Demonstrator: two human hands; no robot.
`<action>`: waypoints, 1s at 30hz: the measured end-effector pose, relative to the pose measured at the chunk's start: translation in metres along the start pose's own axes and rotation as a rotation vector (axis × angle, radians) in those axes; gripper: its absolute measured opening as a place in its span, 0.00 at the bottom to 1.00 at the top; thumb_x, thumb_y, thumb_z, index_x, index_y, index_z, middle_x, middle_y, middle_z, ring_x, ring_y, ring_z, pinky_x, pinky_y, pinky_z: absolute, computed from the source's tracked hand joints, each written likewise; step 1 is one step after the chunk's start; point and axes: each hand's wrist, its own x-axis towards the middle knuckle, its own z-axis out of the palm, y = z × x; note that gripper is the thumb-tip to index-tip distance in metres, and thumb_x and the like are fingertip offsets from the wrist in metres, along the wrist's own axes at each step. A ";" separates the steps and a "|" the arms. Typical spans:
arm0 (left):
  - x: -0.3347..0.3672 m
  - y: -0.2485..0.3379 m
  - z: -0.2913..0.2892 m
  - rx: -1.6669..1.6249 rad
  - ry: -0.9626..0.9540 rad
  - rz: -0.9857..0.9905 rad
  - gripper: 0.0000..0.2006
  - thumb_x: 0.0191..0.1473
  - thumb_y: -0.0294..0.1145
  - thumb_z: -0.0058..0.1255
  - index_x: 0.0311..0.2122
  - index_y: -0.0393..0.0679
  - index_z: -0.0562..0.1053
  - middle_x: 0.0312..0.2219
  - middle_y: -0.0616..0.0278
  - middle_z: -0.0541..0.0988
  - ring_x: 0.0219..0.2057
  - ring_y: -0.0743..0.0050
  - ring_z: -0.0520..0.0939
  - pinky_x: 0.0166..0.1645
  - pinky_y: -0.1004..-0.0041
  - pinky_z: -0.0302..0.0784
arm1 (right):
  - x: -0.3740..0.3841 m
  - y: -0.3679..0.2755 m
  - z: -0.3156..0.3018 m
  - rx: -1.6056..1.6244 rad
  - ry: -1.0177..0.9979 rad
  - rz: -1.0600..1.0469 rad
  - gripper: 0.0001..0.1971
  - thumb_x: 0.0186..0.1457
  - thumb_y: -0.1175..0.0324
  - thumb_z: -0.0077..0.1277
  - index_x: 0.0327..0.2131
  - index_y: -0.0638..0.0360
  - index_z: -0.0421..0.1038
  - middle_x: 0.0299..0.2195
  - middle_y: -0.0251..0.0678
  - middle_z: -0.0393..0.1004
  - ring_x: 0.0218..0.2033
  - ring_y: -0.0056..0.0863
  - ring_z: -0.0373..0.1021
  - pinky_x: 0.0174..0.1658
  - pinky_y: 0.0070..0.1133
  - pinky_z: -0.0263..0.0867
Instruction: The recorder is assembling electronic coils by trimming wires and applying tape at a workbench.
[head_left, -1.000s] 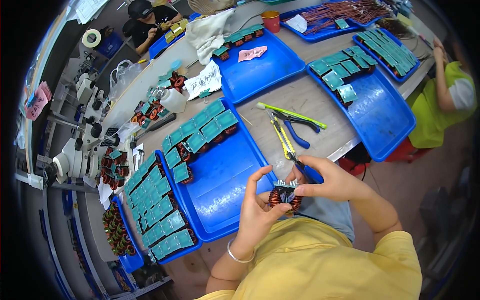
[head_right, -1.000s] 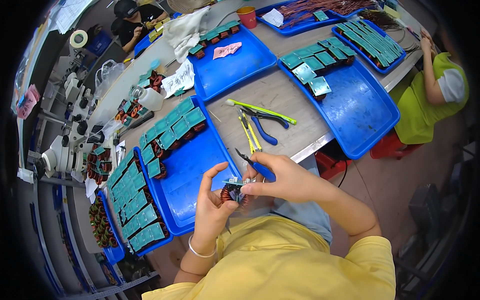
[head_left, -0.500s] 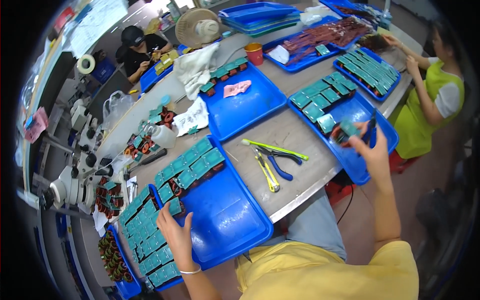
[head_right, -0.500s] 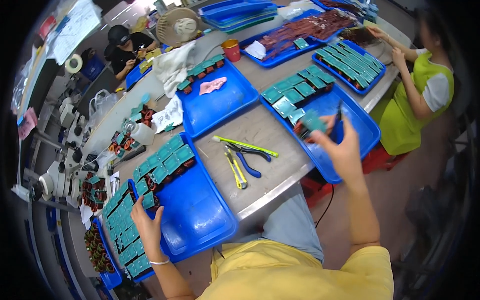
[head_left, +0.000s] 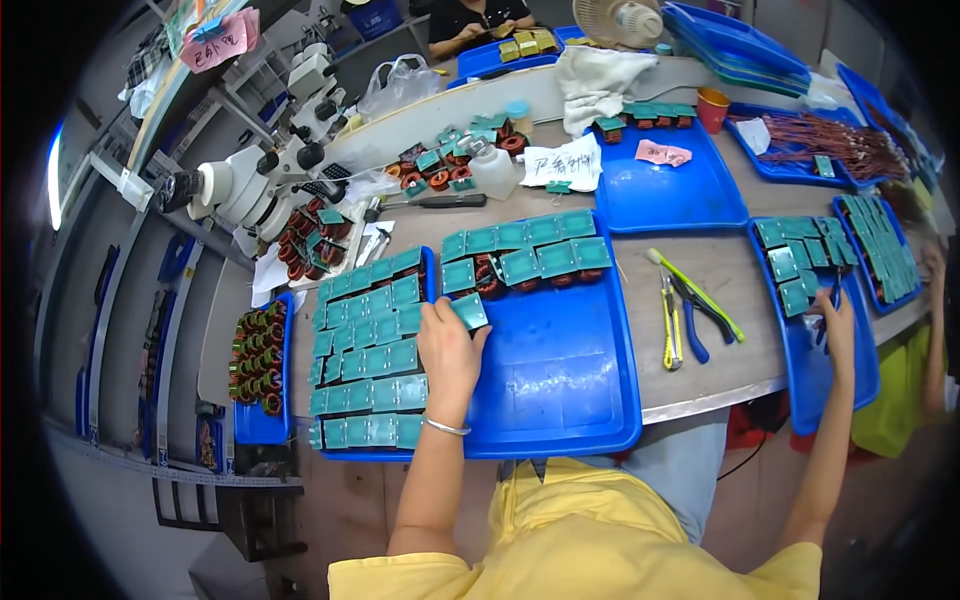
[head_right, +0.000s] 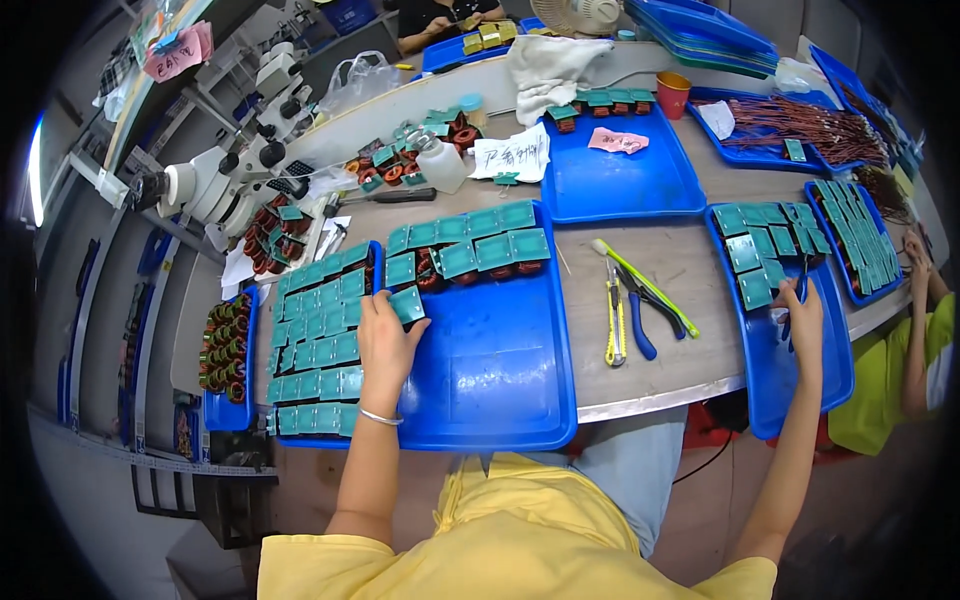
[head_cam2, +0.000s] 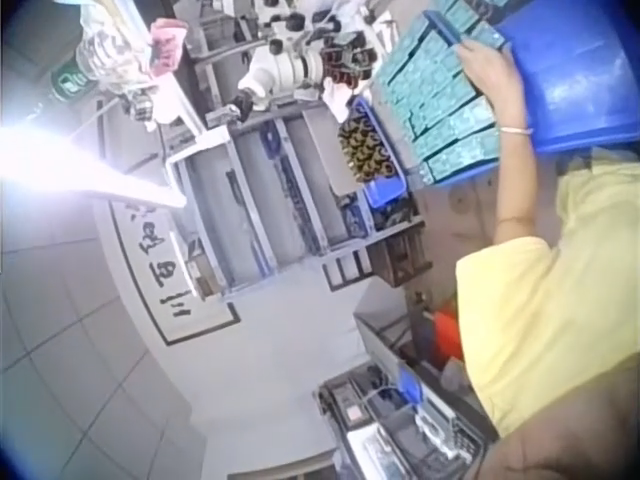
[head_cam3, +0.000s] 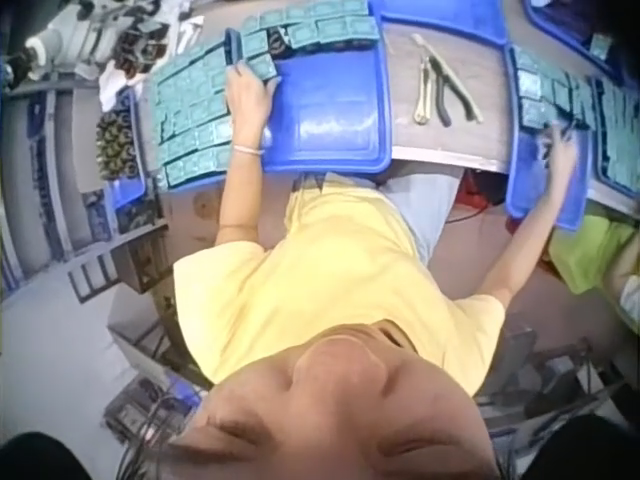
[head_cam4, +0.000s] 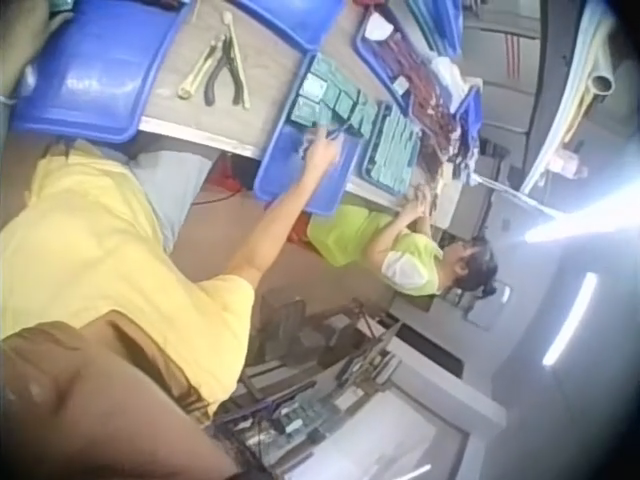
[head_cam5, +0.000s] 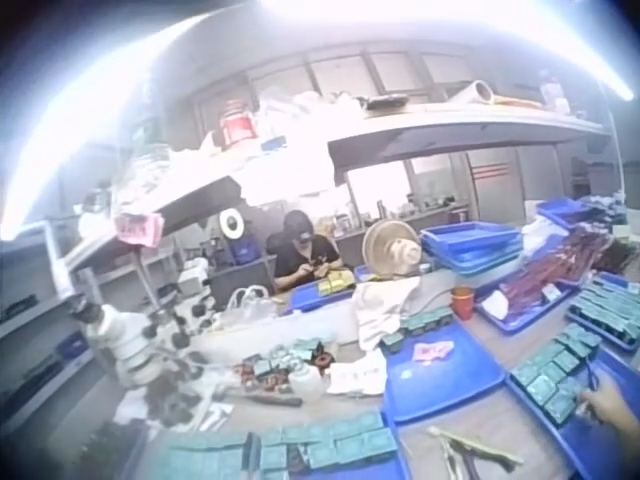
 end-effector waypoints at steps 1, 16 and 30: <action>0.000 0.000 -0.001 -0.001 0.015 0.025 0.30 0.33 0.30 0.64 0.44 0.34 0.62 0.34 0.47 0.67 0.32 0.45 0.72 0.36 0.61 0.70 | -0.001 0.000 0.000 0.103 -0.012 0.010 0.15 0.51 0.60 0.49 0.33 0.63 0.65 0.24 0.37 0.71 0.23 0.22 0.70 0.20 0.17 0.61; -0.046 0.080 -0.072 -1.804 -0.727 -0.195 0.32 0.42 0.15 0.53 0.53 0.40 0.55 0.42 0.57 0.69 0.43 0.70 0.73 0.46 0.75 0.70 | -0.070 -0.068 -0.006 0.210 0.178 -0.143 0.13 0.58 0.63 0.37 0.36 0.64 0.64 0.30 0.35 0.67 0.30 0.22 0.69 0.33 0.17 0.64; -0.073 0.103 -0.076 -2.062 -1.055 -0.175 0.24 0.48 0.20 0.50 0.51 0.34 0.57 0.41 0.56 0.72 0.43 0.74 0.73 0.48 0.75 0.68 | -0.164 -0.201 0.062 0.678 -0.725 -0.265 0.19 0.40 0.65 0.56 0.35 0.61 0.62 0.39 0.46 0.65 0.34 0.24 0.62 0.42 0.22 0.60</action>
